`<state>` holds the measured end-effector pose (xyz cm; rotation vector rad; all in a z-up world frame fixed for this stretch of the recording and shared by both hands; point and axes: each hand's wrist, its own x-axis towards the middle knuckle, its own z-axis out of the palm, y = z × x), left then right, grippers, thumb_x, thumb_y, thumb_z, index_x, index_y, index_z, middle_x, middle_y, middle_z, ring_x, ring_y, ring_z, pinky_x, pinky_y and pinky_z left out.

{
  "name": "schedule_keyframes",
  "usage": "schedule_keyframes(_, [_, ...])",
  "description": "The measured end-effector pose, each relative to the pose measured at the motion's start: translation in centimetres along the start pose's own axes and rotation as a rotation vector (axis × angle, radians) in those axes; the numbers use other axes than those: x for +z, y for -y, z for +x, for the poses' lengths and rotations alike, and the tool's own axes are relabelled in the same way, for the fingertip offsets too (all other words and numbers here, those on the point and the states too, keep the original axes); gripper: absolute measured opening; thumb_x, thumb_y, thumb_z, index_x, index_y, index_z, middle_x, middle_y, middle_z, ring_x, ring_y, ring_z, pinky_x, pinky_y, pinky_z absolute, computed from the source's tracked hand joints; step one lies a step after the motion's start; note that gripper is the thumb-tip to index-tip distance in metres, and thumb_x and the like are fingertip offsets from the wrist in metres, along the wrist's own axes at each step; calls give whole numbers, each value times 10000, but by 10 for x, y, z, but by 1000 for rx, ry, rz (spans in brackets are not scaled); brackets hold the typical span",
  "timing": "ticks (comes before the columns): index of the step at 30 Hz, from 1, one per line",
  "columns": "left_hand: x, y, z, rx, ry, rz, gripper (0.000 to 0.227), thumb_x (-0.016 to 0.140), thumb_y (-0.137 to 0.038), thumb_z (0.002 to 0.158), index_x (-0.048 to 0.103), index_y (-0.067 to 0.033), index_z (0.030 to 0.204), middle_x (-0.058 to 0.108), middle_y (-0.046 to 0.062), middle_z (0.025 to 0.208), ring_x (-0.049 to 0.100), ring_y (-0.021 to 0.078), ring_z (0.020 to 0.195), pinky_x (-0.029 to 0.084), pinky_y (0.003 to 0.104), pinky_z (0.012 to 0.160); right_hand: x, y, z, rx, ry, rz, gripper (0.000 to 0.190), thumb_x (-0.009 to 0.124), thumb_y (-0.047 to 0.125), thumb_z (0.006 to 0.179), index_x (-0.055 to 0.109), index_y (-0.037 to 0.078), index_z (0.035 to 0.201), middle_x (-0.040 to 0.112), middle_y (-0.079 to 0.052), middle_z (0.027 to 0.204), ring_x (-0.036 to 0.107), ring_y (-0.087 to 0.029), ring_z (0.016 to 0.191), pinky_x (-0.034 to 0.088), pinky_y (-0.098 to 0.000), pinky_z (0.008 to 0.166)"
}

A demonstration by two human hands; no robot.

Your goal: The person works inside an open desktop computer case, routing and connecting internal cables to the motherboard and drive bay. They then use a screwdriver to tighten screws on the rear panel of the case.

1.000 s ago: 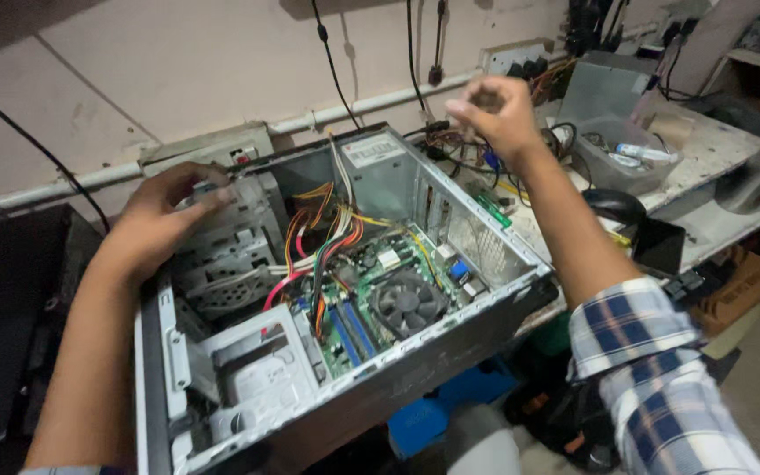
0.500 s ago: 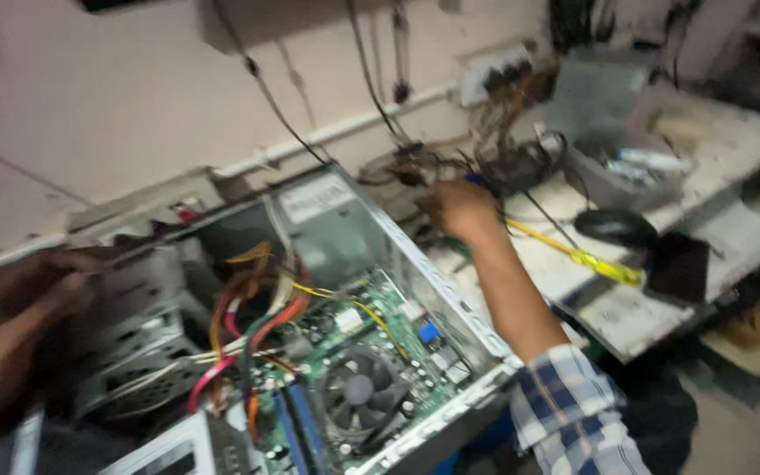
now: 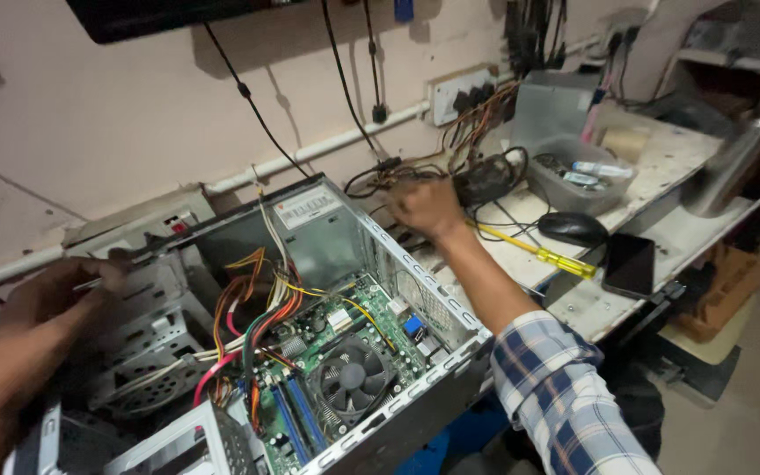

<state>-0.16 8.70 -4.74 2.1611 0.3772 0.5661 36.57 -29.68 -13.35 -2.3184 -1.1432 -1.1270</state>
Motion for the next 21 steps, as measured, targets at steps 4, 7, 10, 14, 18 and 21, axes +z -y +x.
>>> schedule_keyframes(4, [-3, 1, -3, 157, 38, -20, 266, 622, -179, 941, 675, -12, 1142, 724, 90, 1157, 649, 174, 1091, 473, 331, 973, -62, -17, -1, 308, -218, 189, 462, 634, 518, 1039, 777, 109, 878, 750, -119, 883, 731, -315, 782, 578, -462, 697])
schedule_keyframes(7, [5, -5, -10, 6, 5, -96, 288, 643, -205, 1004, 681, 4, 1199, 697, 134, 1105, 619, 211, 973, 480, 374, 858, -113, -34, -36, 420, 92, 79, 437, 716, 512, 909, 781, 87, 987, 740, -155, 859, 710, -371, 819, 555, -502, 706])
schedule_keyframes(10, [10, -24, -11, -41, 18, -58, 286, 626, -238, 1021, 677, -2, 1173, 716, 121, 1056, 654, 201, 937, 505, 365, 851, -128, -26, -86, 503, 397, -29, 651, 812, 559, 749, 693, 61, 1152, 726, -195, 940, 693, -388, 862, 547, -511, 717])
schedule_keyframes(14, [11, -28, -16, -298, -4, -50, 290, 634, -261, 1074, 663, -48, 1268, 731, 211, 1030, 651, 386, 797, 486, 564, 669, -105, -11, -139, 612, 292, 72, 294, 731, 364, 841, 774, 144, 1031, 751, -132, 1016, 694, -366, 931, 549, -493, 808])
schedule_keyframes(18, [4, -8, -7, 164, 77, -105, 299, 635, -231, 965, 675, 11, 1135, 712, 118, 1099, 640, 186, 1032, 478, 328, 938, -81, -31, -141, 657, 118, -21, 196, 726, 271, 857, 820, 139, 966, 726, -170, 1011, 693, -374, 932, 552, -488, 823])
schedule_keyframes(21, [1, -1, -2, 112, 60, -91, 330, 644, -255, 945, 685, 4, 1147, 722, 109, 1109, 644, 189, 1041, 473, 332, 936, -79, -27, -133, 676, 57, -22, 212, 732, 263, 883, 796, 82, 972, 732, -156, 1015, 697, -369, 922, 547, -491, 803])
